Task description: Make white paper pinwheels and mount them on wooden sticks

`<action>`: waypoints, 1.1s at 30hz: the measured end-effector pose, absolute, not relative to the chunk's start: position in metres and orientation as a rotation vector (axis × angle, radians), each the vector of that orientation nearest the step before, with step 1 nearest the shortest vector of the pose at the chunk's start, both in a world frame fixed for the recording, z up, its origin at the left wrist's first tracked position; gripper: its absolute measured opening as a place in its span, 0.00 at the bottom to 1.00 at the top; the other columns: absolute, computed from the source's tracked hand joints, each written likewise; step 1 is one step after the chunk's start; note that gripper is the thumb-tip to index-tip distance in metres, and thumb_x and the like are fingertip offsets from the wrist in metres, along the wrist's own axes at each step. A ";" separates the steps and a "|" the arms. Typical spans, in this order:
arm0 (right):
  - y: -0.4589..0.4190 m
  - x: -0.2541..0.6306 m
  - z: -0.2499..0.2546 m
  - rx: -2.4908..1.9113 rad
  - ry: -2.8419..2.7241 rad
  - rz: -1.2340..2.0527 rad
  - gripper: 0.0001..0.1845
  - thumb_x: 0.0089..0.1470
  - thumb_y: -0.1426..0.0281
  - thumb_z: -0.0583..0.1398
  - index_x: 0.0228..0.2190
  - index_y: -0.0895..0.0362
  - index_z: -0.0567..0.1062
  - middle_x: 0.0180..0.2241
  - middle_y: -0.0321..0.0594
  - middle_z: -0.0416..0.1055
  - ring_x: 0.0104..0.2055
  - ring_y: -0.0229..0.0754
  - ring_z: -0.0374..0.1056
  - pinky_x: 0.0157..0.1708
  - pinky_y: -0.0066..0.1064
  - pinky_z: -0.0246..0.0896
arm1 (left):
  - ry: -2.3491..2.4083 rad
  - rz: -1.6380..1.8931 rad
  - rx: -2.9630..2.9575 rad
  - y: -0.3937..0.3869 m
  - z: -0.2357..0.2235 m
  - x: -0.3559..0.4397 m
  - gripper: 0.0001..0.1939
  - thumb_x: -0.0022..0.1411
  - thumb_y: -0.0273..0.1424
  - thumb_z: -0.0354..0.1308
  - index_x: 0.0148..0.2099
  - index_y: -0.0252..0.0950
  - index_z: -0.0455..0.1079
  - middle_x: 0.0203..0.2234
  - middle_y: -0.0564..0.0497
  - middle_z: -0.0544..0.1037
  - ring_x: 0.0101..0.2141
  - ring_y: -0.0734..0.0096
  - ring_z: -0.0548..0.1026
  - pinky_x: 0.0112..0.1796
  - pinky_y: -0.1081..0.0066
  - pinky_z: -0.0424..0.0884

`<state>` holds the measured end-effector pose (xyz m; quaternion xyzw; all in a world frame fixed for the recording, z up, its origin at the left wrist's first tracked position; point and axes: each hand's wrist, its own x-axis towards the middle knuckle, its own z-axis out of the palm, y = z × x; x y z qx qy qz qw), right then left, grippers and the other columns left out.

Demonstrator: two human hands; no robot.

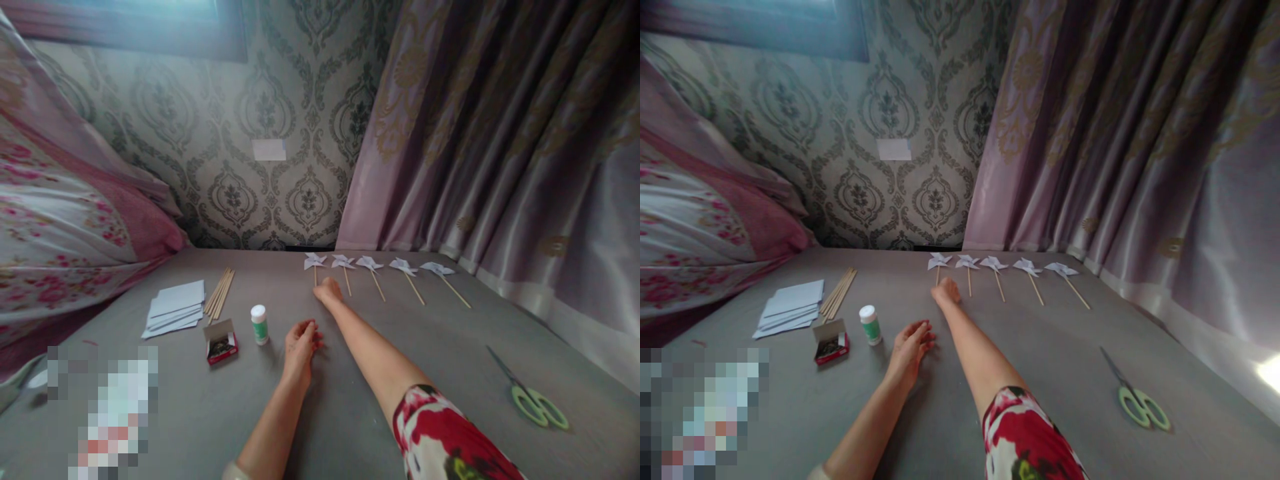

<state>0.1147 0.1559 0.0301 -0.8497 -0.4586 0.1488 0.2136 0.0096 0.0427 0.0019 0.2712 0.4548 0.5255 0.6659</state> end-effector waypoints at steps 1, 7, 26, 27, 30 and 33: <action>0.155 0.114 0.030 -2.365 -1.271 0.424 0.17 0.46 0.72 0.61 0.41 0.60 0.78 0.40 0.53 0.76 0.45 0.50 0.74 0.41 0.33 0.69 | 1.030 1.185 0.615 0.043 0.001 0.010 0.09 0.51 0.27 0.64 0.36 0.29 0.70 0.26 0.49 0.74 0.21 0.78 0.72 0.22 0.79 0.67; 0.150 0.112 0.031 -2.380 -1.277 0.432 0.17 0.47 0.72 0.60 0.41 0.60 0.77 0.42 0.54 0.75 0.48 0.50 0.72 0.44 0.33 0.67 | 1.045 1.191 0.641 0.043 0.000 0.009 0.10 0.50 0.28 0.65 0.36 0.29 0.71 0.27 0.48 0.75 0.22 0.78 0.72 0.23 0.78 0.68; 0.150 0.103 0.030 -2.372 -1.286 0.409 0.16 0.50 0.71 0.60 0.41 0.60 0.77 0.41 0.54 0.76 0.48 0.51 0.72 0.43 0.33 0.67 | 1.028 1.185 0.612 0.040 0.006 0.010 0.07 0.51 0.24 0.62 0.35 0.30 0.70 0.24 0.50 0.73 0.21 0.79 0.71 0.21 0.79 0.67; 0.150 0.103 0.030 -2.371 -1.283 0.409 0.15 0.50 0.71 0.60 0.41 0.60 0.77 0.41 0.54 0.76 0.48 0.51 0.72 0.43 0.33 0.67 | 1.029 1.183 0.610 0.040 0.007 0.010 0.06 0.51 0.23 0.62 0.34 0.30 0.70 0.24 0.51 0.73 0.21 0.79 0.71 0.21 0.80 0.67; 0.150 0.102 0.031 -2.370 -1.276 0.409 0.15 0.51 0.71 0.60 0.41 0.60 0.77 0.42 0.55 0.76 0.48 0.51 0.72 0.43 0.33 0.67 | 1.032 1.182 0.600 0.040 0.008 0.010 0.06 0.51 0.23 0.62 0.34 0.29 0.70 0.23 0.51 0.73 0.20 0.79 0.71 0.21 0.79 0.67; 0.150 0.102 0.031 -2.371 -1.269 0.408 0.15 0.51 0.71 0.60 0.41 0.60 0.78 0.42 0.55 0.75 0.47 0.50 0.72 0.43 0.33 0.67 | 1.024 1.187 0.600 0.040 0.008 0.010 0.07 0.50 0.24 0.63 0.34 0.30 0.70 0.24 0.50 0.73 0.20 0.79 0.71 0.21 0.78 0.67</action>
